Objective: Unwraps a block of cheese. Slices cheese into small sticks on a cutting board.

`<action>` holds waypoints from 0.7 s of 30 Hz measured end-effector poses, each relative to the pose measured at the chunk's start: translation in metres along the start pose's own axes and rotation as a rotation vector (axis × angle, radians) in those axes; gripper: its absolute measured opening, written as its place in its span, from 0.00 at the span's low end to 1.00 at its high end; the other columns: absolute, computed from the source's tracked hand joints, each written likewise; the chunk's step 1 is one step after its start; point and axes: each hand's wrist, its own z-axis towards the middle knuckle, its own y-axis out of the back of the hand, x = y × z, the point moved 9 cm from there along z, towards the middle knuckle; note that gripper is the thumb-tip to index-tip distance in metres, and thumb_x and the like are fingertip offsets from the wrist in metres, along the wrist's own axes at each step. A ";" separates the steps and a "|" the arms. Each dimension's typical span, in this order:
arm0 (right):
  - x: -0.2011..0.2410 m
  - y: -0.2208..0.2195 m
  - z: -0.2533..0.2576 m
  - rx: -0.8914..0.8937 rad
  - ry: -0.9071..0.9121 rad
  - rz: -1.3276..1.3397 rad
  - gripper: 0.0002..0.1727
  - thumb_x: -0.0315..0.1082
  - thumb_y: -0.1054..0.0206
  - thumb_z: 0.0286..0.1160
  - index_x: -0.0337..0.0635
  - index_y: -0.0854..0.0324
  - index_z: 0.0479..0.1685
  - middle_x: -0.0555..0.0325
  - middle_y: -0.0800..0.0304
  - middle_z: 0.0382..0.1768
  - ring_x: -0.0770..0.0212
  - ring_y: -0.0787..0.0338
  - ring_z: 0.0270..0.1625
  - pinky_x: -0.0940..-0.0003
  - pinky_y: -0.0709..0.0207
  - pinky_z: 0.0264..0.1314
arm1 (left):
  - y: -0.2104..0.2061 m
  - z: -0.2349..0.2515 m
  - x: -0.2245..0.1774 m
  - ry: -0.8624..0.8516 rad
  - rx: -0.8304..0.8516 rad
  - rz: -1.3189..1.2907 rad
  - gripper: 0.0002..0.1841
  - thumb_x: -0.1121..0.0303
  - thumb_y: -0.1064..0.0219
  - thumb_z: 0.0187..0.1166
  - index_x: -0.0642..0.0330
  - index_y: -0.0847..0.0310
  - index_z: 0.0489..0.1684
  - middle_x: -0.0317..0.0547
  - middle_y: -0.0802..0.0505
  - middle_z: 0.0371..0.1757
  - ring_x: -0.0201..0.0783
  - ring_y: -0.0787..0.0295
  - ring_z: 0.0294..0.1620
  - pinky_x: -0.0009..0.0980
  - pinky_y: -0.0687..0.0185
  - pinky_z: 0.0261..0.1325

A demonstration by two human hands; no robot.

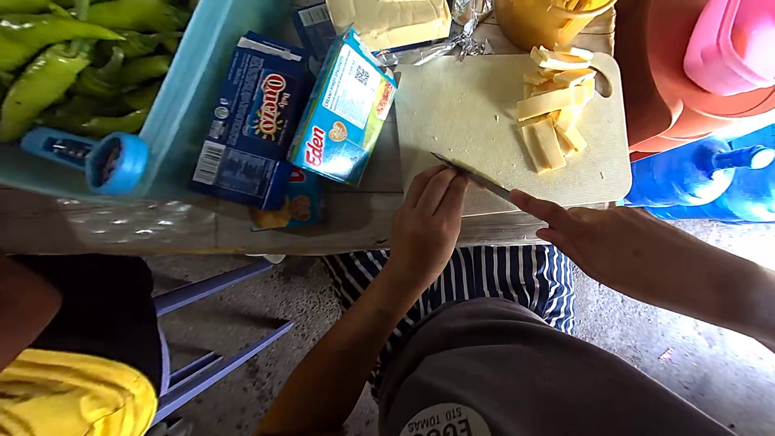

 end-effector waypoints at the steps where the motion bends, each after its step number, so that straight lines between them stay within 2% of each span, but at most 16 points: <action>1: -0.004 -0.001 0.000 0.008 0.002 0.076 0.31 0.41 0.45 0.90 0.60 0.41 0.92 0.60 0.26 0.16 0.56 0.20 0.16 0.61 0.29 0.18 | 0.000 0.000 0.000 -0.001 -0.001 -0.001 0.07 0.78 0.30 0.77 0.68 0.07 0.45 0.55 0.05 0.49 0.48 0.08 0.59 0.29 0.17 0.66; 2: -0.010 -0.003 0.001 0.053 -0.014 0.200 0.31 0.42 0.45 0.91 0.61 0.42 0.93 0.62 0.25 0.16 0.61 0.21 0.16 0.65 0.29 0.18 | -0.001 0.000 0.000 0.000 0.003 -0.005 0.07 0.78 0.31 0.78 0.68 0.07 0.45 0.55 0.05 0.49 0.48 0.08 0.58 0.29 0.17 0.65; 4: -0.028 -0.014 0.000 0.221 -0.120 0.575 0.31 0.45 0.48 0.92 0.71 0.49 0.93 0.67 0.24 0.19 0.76 0.23 0.14 0.81 0.28 0.16 | -0.002 0.002 0.000 -0.006 0.016 -0.010 0.06 0.77 0.31 0.79 0.68 0.08 0.44 0.56 0.06 0.48 0.50 0.09 0.59 0.31 0.18 0.65; 5: -0.031 -0.018 -0.001 0.258 -0.152 0.707 0.31 0.46 0.48 0.92 0.74 0.50 0.92 0.66 0.23 0.19 0.77 0.23 0.13 0.82 0.27 0.14 | -0.003 0.004 0.000 -0.018 0.021 -0.011 0.06 0.77 0.32 0.79 0.68 0.09 0.44 0.57 0.06 0.48 0.52 0.10 0.60 0.33 0.19 0.67; 6: -0.032 -0.017 -0.001 0.241 -0.154 0.716 0.31 0.46 0.48 0.92 0.75 0.50 0.92 0.66 0.24 0.19 0.77 0.23 0.13 0.82 0.28 0.14 | -0.004 0.005 0.000 -0.038 0.039 -0.018 0.07 0.77 0.33 0.80 0.68 0.10 0.46 0.58 0.06 0.50 0.53 0.12 0.62 0.35 0.21 0.69; 8: -0.027 -0.007 -0.002 0.057 -0.084 0.476 0.32 0.47 0.47 0.91 0.71 0.48 0.94 0.69 0.26 0.16 0.75 0.26 0.13 0.78 0.31 0.14 | -0.006 0.007 0.000 -0.087 0.098 -0.020 0.10 0.76 0.36 0.83 0.67 0.11 0.53 0.59 0.07 0.56 0.55 0.13 0.68 0.38 0.23 0.75; 10: -0.019 0.001 -0.006 -0.117 -0.016 0.255 0.31 0.47 0.49 0.91 0.63 0.45 0.94 0.65 0.23 0.19 0.66 0.23 0.16 0.67 0.29 0.18 | -0.008 0.008 0.002 -0.114 0.158 -0.028 0.12 0.74 0.37 0.84 0.67 0.12 0.57 0.58 0.06 0.58 0.56 0.14 0.70 0.41 0.23 0.76; 12: -0.015 0.008 -0.012 -0.222 0.017 0.193 0.31 0.46 0.50 0.91 0.58 0.41 0.93 0.63 0.21 0.19 0.63 0.22 0.16 0.64 0.27 0.18 | -0.011 0.009 0.003 -0.142 0.198 -0.026 0.12 0.74 0.39 0.85 0.67 0.11 0.56 0.57 0.06 0.57 0.57 0.14 0.70 0.43 0.24 0.77; 15: -0.015 0.016 -0.021 -0.287 0.012 0.224 0.31 0.45 0.48 0.89 0.56 0.41 0.92 0.66 0.24 0.18 0.68 0.25 0.15 0.70 0.30 0.16 | -0.011 0.009 0.002 -0.184 0.205 -0.038 0.12 0.73 0.38 0.86 0.68 0.10 0.53 0.59 0.07 0.55 0.57 0.13 0.66 0.42 0.22 0.74; 17: -0.020 0.021 -0.027 -0.307 -0.021 0.310 0.31 0.44 0.46 0.89 0.57 0.42 0.92 0.67 0.24 0.18 0.73 0.26 0.14 0.75 0.29 0.15 | -0.012 0.016 0.000 -0.194 0.258 -0.052 0.12 0.72 0.37 0.85 0.69 0.12 0.56 0.62 0.09 0.58 0.60 0.13 0.65 0.45 0.21 0.71; 19: -0.028 0.021 -0.033 -0.306 -0.051 0.428 0.32 0.44 0.45 0.90 0.61 0.45 0.93 0.70 0.24 0.19 0.79 0.25 0.13 0.81 0.27 0.14 | -0.016 0.028 -0.003 -0.214 0.389 -0.077 0.16 0.74 0.36 0.81 0.70 0.17 0.64 0.64 0.14 0.68 0.63 0.18 0.72 0.51 0.26 0.75; 21: -0.032 0.021 -0.037 -0.306 -0.047 0.527 0.32 0.44 0.47 0.90 0.63 0.47 0.93 0.71 0.24 0.20 0.80 0.25 0.13 0.83 0.28 0.13 | -0.026 0.037 -0.007 -0.257 0.545 -0.082 0.23 0.77 0.38 0.79 0.69 0.24 0.75 0.61 0.21 0.81 0.61 0.29 0.85 0.53 0.37 0.85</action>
